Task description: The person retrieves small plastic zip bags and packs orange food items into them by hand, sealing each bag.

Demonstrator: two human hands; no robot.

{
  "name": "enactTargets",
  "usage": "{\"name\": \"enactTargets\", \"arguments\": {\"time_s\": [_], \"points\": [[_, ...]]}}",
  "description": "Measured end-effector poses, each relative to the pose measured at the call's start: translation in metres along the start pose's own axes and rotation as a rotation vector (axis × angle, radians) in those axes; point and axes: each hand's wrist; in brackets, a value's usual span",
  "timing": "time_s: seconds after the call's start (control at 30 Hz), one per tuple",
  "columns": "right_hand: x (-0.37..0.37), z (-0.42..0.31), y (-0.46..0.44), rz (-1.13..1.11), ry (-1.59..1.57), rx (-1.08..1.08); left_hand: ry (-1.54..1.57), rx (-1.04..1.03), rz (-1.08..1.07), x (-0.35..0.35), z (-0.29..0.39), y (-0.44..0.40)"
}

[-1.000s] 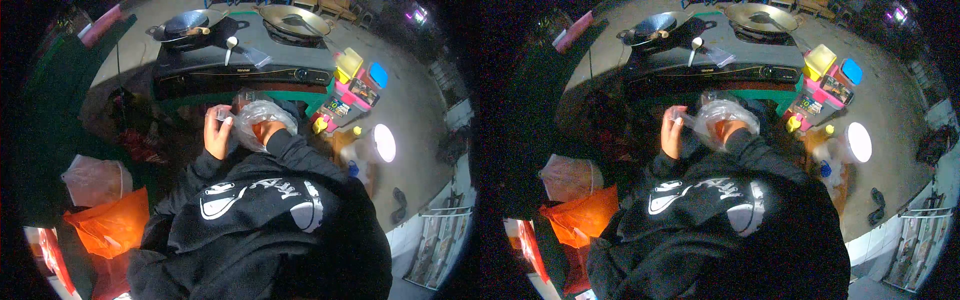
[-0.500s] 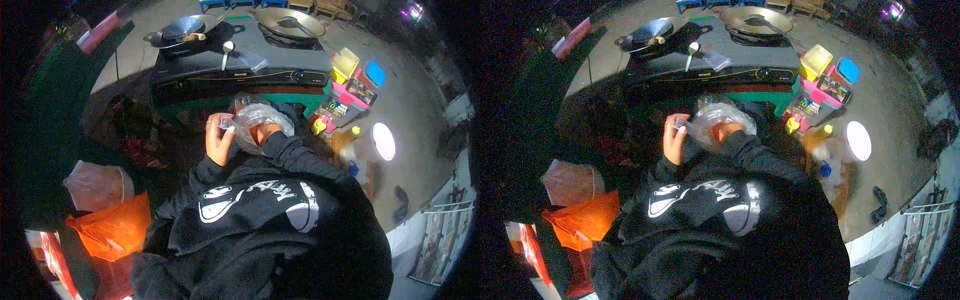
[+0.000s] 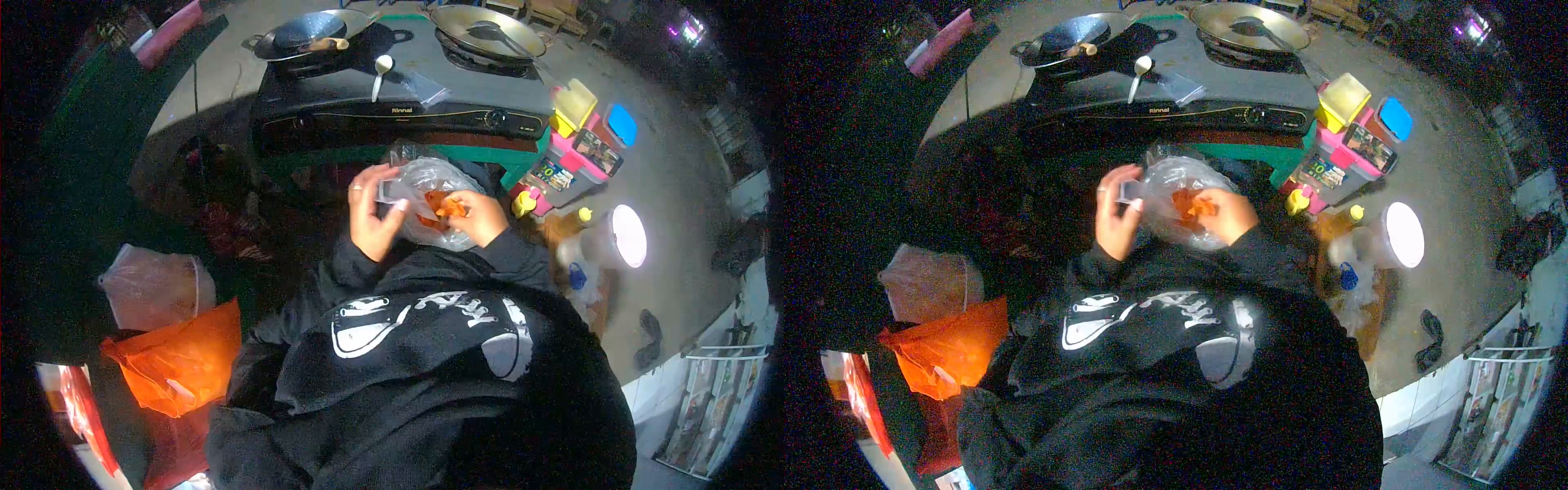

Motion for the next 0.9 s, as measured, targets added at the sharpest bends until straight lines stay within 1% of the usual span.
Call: {"name": "enactTargets", "arguments": {"time_s": [0.03, 0.07, 0.13, 0.2, 0.27, 0.33, 0.4, 0.47, 0.53, 0.57, 0.67, 0.9], "points": [[0.007, 0.003, 0.001, -0.040, -0.107, -0.047, -0.042, -0.020, -0.029, -0.004, 0.005, 0.000], [0.014, 0.005, 0.003, -0.041, -0.105, -0.047, -0.075, -0.035, -0.069, -0.010, 0.004, 0.000], [0.031, -0.016, 0.002, -0.185, -0.367, -0.338, -0.243, -0.139, -0.149, -0.017, 0.003, 0.000], [0.041, -0.018, 0.000, -0.211, -0.339, -0.303, -0.280, -0.149, -0.174, -0.024, 0.003, -0.001], [0.050, -0.026, -0.004, -0.182, -0.371, -0.278, -0.316, -0.153, -0.205, -0.030, 0.005, -0.001], [0.054, -0.040, -0.011, -0.181, -0.367, -0.239, -0.446, -0.084, -0.274, -0.035, 0.008, -0.007], [0.060, -0.050, -0.022, -0.243, -0.366, -0.223, -0.474, -0.107, -0.275, -0.039, 0.009, -0.014], [0.067, -0.060, -0.029, -0.277, -0.354, -0.232, -0.591, -0.086, -0.323, -0.040, 0.016, -0.020], [0.072, -0.066, -0.036, -0.465, -0.334, -0.300, -0.597, -0.086, -0.322, -0.043, 0.014, -0.021], [0.072, -0.065, -0.040, -0.496, -0.282, -0.273, -0.593, -0.090, -0.311, -0.045, 0.013, -0.022], [0.069, -0.054, -0.051, -0.571, -0.259, -0.313, -0.592, -0.091, -0.302, -0.045, 0.010, -0.021], [0.062, -0.049, -0.060, -0.631, -0.138, -0.309, -0.629, -0.119, -0.330, -0.043, 0.009, -0.020]]}}
Point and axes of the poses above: each hand's wrist, its own y-axis away from the middle knuckle, its own x-axis out of the back of the hand, z = x × y, and after that the axes turned 5 degrees about -y, right-handed
